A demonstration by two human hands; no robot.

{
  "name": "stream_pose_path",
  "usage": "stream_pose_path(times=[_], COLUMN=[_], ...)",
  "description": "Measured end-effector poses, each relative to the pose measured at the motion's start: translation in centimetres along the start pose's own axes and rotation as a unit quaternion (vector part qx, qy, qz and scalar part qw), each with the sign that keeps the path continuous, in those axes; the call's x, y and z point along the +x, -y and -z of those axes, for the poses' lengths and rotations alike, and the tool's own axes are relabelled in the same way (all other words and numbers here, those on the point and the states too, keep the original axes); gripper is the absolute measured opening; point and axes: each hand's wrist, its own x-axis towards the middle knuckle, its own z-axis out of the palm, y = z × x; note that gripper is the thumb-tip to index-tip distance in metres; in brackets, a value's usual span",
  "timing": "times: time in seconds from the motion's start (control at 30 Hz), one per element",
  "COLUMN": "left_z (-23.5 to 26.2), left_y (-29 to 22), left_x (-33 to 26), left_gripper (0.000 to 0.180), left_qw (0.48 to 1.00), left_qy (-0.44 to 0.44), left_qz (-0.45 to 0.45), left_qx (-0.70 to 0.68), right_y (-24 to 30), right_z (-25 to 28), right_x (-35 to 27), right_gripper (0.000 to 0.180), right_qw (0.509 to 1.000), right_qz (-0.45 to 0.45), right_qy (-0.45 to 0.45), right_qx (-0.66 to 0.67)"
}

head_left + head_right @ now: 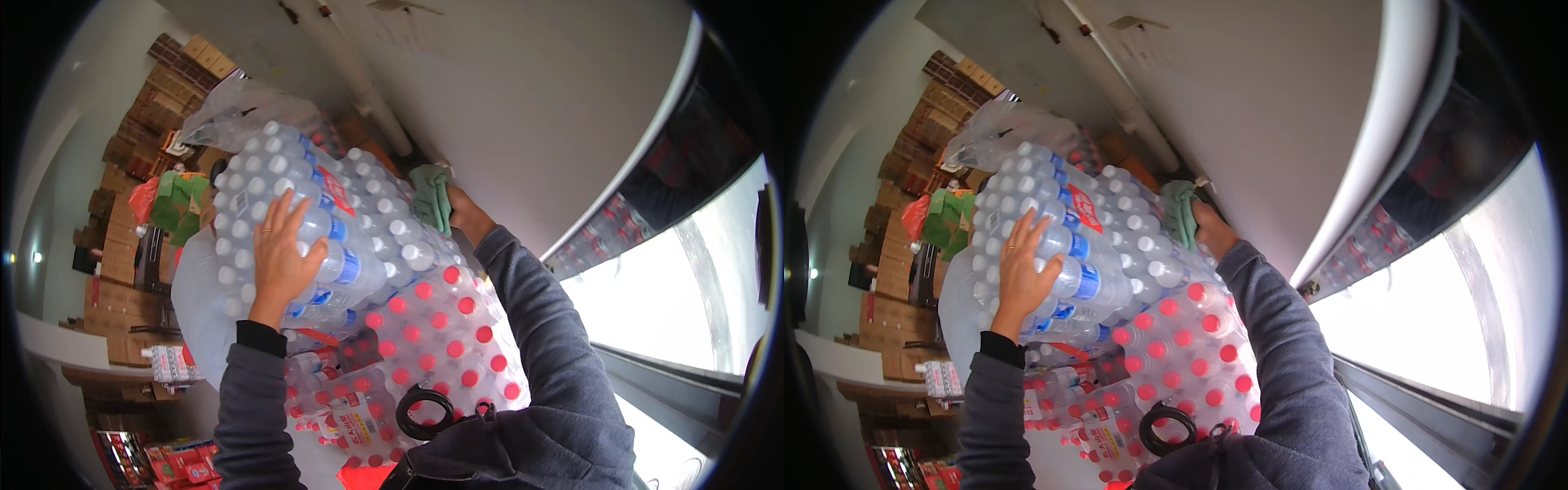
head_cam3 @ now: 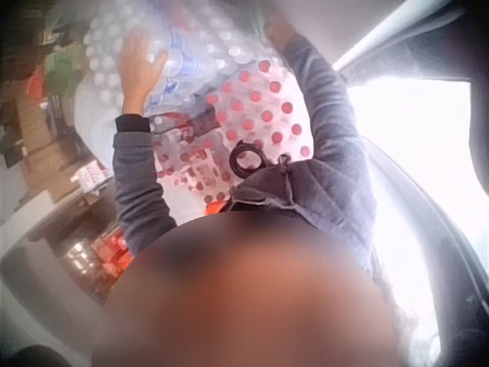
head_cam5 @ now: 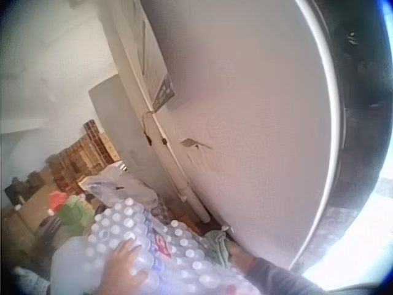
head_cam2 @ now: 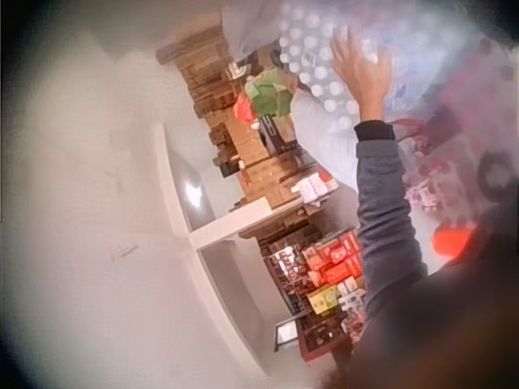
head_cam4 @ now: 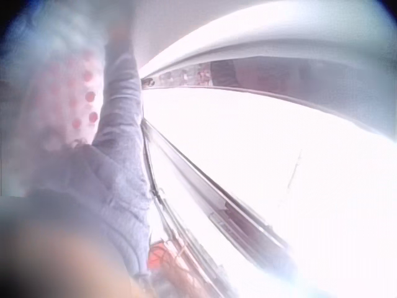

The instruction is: The person wipes the plastic-wrapped surfaces of stacked water bottle packs with a green cloth. They move from one pack to another, rubbing the plastic film and occasionally adjusting the packs' positions.

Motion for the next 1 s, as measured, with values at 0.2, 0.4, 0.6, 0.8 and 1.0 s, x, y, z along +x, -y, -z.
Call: stream_pose_path(times=[0.2, 0.4, 0.6, 0.8, 1.0], left_z=[-0.3, -0.5, -0.4, -0.2, 0.0], left_y=[0.4, 0.8, 0.7, 0.6, 0.4], left_x=[-0.1, -0.2, 0.1, 0.1, 0.2], left_gripper=[0.084, 0.079, 0.074, 0.073, 0.061], left_qw=[1.000, 1.000, 1.000, 1.000, 0.999], left_qy=[0.006, 0.010, 0.023, 0.026, 0.035], left_qz=[0.016, 0.004, 0.007, 0.006, -0.022], left_qx=[-0.011, 0.009, 0.013, -0.008, 0.013], right_y=[-0.5, -5.1, -6.1, -7.8, -8.2], right_z=[-1.8, -1.5, -1.1, -0.7, 1.4], right_x=[-5.6, -6.9, -5.8, -4.9, -2.1], right_gripper=[0.029, 0.042, 0.088, 0.073, 0.080], right_qw=[0.993, 0.953, 0.869, 0.770, 0.772], right_qz=[0.007, -0.037, -0.038, 0.126, 0.084], right_qy=[-0.062, 0.066, 0.053, 0.067, 0.115], right_qx=[-0.102, -0.293, -0.491, -0.622, -0.619])
